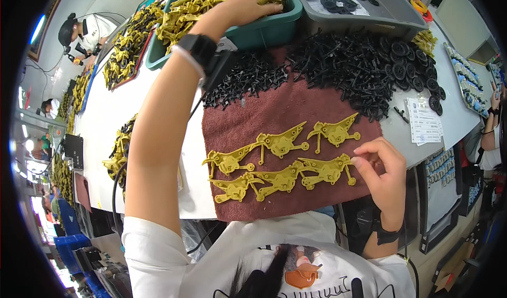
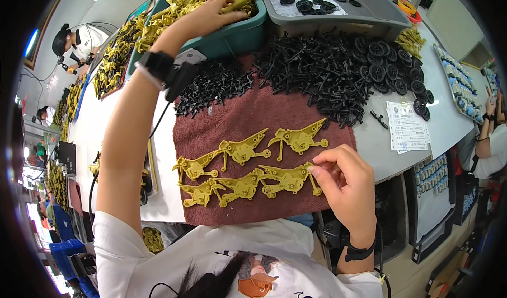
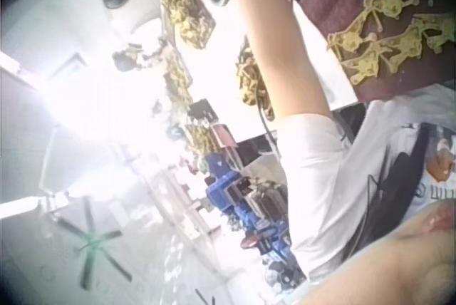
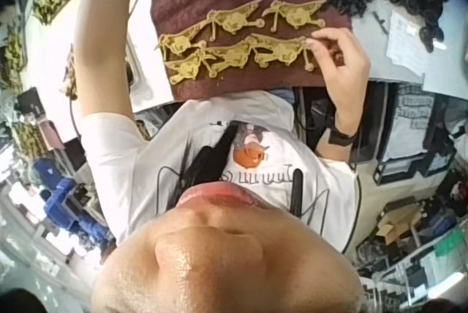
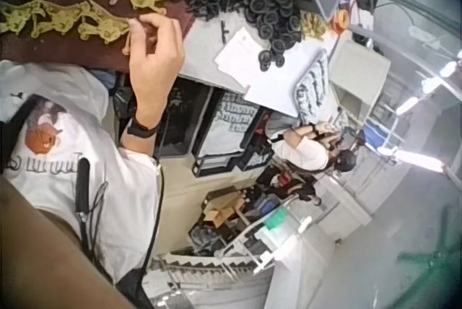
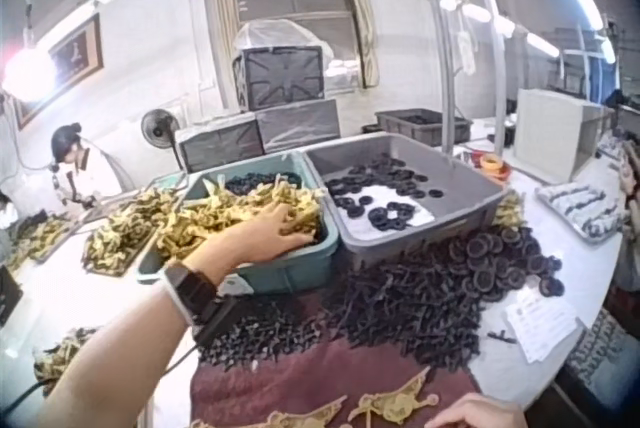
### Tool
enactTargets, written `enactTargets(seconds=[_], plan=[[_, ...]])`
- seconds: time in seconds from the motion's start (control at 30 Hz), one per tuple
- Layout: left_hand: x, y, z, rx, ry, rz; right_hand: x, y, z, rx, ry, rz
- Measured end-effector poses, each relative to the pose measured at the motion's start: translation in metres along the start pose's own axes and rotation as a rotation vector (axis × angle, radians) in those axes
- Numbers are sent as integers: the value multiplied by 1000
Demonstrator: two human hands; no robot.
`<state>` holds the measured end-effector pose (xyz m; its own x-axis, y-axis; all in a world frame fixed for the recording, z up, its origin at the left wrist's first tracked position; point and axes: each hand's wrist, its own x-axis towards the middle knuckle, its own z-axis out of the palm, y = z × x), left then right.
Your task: Assembling plastic toy motorcycle components including frames and wheels.
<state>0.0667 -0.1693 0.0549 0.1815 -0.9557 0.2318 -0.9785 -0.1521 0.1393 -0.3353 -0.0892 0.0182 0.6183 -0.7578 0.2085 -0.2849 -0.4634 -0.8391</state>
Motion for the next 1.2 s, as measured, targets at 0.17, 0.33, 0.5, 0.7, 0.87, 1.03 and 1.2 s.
enactTargets(seconds=[0.17,0.33,0.5,0.7,0.87,1.03,1.2], plan=[[10,-7,-13,-101,-237,-226,-4,7,-14,-38,26,18],[-15,-47,-40,-294,121,-197,-5,5,-24,-30,-19,22],[-46,-47,-71,-168,330,-152,1,-6,-24,13,-1,-129],[-119,69,-86,-863,132,-127,-2,-17,-13,327,43,-178],[-214,178,-54,-1167,-280,53,-9,-29,10,519,24,-471],[-251,197,-43,-976,-373,80,-26,-39,-1,141,-55,-738],[-271,204,-27,-1070,-510,-26,-43,-34,-1,146,-294,-641]])
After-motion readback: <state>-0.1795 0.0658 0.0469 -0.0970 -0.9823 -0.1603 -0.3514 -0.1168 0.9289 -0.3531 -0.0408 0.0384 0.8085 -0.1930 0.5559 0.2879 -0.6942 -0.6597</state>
